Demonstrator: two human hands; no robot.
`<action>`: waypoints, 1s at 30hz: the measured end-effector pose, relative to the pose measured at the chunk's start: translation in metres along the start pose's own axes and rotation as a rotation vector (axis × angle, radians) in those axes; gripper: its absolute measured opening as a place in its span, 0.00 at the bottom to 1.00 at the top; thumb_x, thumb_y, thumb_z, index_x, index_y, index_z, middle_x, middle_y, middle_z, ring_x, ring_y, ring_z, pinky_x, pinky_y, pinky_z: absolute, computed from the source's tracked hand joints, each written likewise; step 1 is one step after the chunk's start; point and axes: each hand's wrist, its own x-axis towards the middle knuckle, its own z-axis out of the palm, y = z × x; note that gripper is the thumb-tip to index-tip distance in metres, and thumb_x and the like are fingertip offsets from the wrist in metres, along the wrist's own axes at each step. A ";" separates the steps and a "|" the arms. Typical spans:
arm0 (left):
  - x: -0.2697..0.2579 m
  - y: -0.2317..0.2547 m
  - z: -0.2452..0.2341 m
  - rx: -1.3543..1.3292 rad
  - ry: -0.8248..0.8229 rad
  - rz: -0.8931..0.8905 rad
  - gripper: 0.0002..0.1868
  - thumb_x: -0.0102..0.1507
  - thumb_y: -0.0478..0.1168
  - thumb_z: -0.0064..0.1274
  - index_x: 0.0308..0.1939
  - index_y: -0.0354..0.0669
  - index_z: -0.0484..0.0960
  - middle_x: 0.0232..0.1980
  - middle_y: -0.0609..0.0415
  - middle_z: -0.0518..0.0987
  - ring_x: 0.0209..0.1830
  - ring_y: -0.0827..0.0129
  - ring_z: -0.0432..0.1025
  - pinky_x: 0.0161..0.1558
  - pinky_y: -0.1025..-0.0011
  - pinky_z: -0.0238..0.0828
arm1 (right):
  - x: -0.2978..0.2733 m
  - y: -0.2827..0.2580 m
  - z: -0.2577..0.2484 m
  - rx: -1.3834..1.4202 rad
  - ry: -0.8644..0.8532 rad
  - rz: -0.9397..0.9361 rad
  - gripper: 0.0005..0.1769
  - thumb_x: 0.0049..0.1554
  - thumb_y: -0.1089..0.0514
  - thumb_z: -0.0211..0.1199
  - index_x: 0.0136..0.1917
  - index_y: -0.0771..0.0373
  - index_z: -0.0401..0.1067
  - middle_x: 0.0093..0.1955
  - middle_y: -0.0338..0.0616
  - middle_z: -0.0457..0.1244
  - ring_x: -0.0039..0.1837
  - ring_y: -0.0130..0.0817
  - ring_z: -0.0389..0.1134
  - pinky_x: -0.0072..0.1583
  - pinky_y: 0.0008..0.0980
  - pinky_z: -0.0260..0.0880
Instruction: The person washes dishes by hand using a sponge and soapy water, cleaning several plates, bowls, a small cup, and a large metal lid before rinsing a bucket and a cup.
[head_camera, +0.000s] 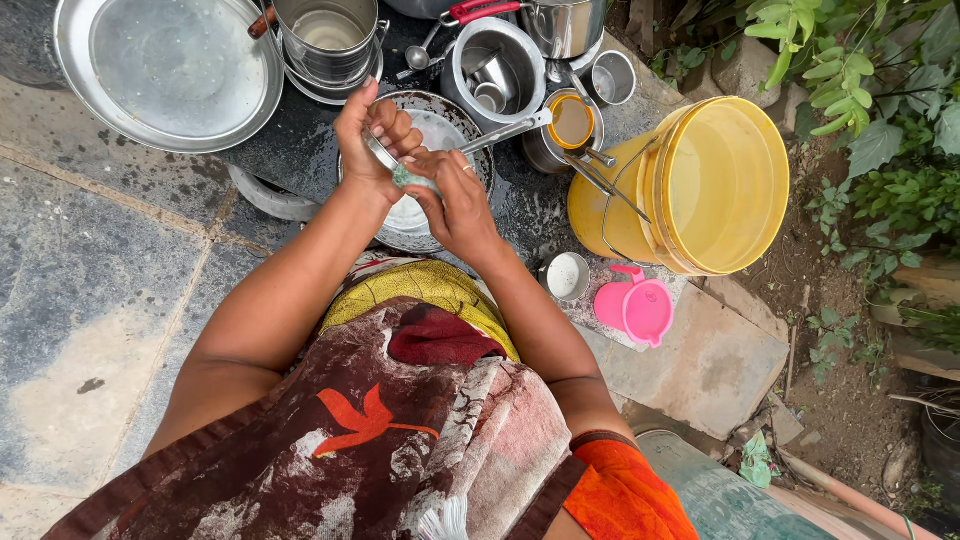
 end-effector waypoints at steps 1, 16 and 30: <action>0.000 0.001 0.000 -0.276 -0.105 -0.138 0.29 0.70 0.54 0.50 0.17 0.49 0.65 0.17 0.61 0.59 0.17 0.72 0.56 0.23 0.70 0.56 | 0.000 0.001 0.006 -0.072 0.008 -0.039 0.15 0.61 0.63 0.67 0.60 0.65 0.69 0.59 0.50 0.66 0.59 0.49 0.67 0.61 0.42 0.66; -0.020 0.009 0.025 0.192 0.024 -0.232 0.27 0.67 0.63 0.40 0.68 0.64 0.69 0.52 0.52 0.83 0.48 0.67 0.78 0.52 0.59 0.76 | 0.012 -0.020 -0.031 -0.125 0.051 0.159 0.18 0.59 0.66 0.66 0.62 0.58 0.76 0.60 0.45 0.64 0.59 0.42 0.69 0.59 0.37 0.70; -0.030 -0.013 0.033 0.323 0.072 -0.106 0.27 0.72 0.58 0.43 0.65 0.43 0.77 0.56 0.54 0.78 0.54 0.72 0.73 0.56 0.68 0.75 | 0.021 -0.004 0.004 -0.411 0.261 0.138 0.09 0.57 0.66 0.71 0.52 0.61 0.77 0.53 0.42 0.69 0.54 0.40 0.72 0.56 0.37 0.72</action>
